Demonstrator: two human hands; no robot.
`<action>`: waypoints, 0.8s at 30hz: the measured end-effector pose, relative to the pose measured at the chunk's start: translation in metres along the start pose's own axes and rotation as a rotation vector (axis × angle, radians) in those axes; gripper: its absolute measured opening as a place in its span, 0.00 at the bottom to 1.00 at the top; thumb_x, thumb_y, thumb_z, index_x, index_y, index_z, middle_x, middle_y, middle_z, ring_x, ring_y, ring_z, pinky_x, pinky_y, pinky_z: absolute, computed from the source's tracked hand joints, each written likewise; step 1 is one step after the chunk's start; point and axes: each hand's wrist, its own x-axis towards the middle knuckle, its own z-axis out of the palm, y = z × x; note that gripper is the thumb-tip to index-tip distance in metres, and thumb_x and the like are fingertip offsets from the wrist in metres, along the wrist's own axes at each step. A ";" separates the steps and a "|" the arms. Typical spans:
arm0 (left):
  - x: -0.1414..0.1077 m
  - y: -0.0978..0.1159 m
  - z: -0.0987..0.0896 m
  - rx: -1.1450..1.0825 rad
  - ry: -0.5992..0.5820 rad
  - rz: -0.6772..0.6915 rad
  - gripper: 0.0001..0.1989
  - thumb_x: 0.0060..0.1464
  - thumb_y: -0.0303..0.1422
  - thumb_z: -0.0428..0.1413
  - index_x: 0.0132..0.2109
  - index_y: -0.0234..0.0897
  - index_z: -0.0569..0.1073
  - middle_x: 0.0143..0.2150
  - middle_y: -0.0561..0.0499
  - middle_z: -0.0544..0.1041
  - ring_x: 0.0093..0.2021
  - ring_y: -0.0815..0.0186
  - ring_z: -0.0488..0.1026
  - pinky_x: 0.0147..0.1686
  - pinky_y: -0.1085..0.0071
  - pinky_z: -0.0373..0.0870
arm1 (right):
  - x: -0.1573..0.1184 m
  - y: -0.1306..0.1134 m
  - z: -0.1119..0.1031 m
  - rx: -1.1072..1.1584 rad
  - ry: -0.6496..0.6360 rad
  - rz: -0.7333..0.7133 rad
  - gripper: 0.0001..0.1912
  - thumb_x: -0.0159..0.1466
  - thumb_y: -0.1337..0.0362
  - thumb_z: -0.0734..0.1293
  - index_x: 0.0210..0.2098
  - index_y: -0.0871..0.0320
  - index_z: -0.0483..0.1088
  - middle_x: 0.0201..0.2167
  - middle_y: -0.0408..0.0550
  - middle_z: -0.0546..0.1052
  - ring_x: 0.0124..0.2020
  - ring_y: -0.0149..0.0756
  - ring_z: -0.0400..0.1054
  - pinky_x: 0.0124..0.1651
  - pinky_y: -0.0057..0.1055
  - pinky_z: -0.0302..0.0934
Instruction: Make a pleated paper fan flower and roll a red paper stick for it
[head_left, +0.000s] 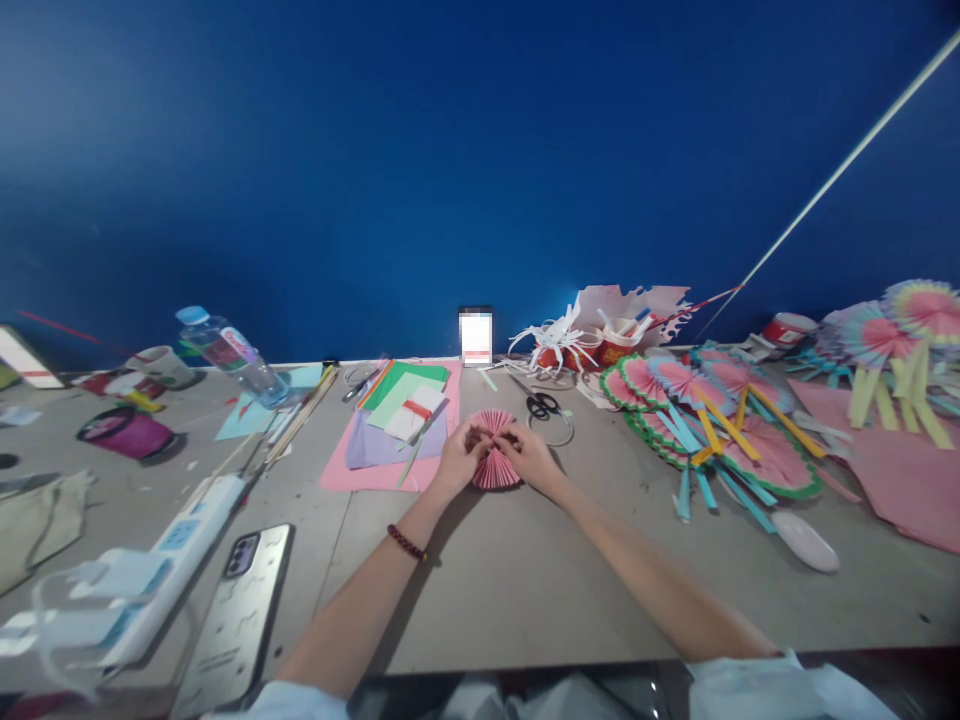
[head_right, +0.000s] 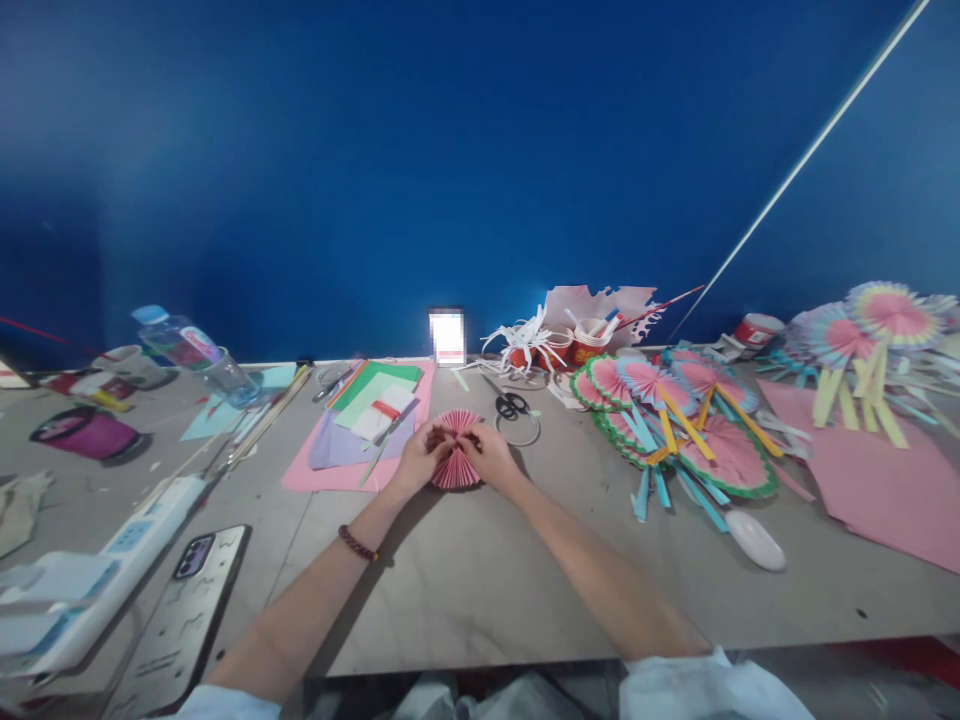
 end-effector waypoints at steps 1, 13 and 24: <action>0.000 0.000 0.000 -0.008 -0.002 -0.003 0.13 0.47 0.39 0.63 0.36 0.37 0.70 0.30 0.52 0.75 0.31 0.66 0.73 0.31 0.72 0.69 | 0.000 0.000 0.000 -0.011 0.004 -0.001 0.08 0.62 0.64 0.61 0.29 0.57 0.71 0.28 0.47 0.75 0.30 0.35 0.66 0.34 0.31 0.60; -0.002 -0.006 -0.002 0.048 -0.016 0.045 0.09 0.53 0.37 0.58 0.37 0.37 0.71 0.30 0.52 0.75 0.30 0.67 0.72 0.31 0.72 0.69 | 0.002 0.003 0.001 -0.097 0.015 0.024 0.09 0.63 0.66 0.60 0.27 0.57 0.69 0.25 0.45 0.74 0.28 0.33 0.65 0.33 0.28 0.59; -0.003 -0.002 -0.003 0.160 0.006 0.068 0.08 0.54 0.37 0.56 0.36 0.37 0.72 0.32 0.50 0.76 0.33 0.65 0.73 0.33 0.71 0.70 | 0.001 0.003 -0.002 -0.076 0.071 0.035 0.10 0.64 0.66 0.58 0.28 0.56 0.68 0.25 0.45 0.74 0.28 0.34 0.67 0.33 0.29 0.60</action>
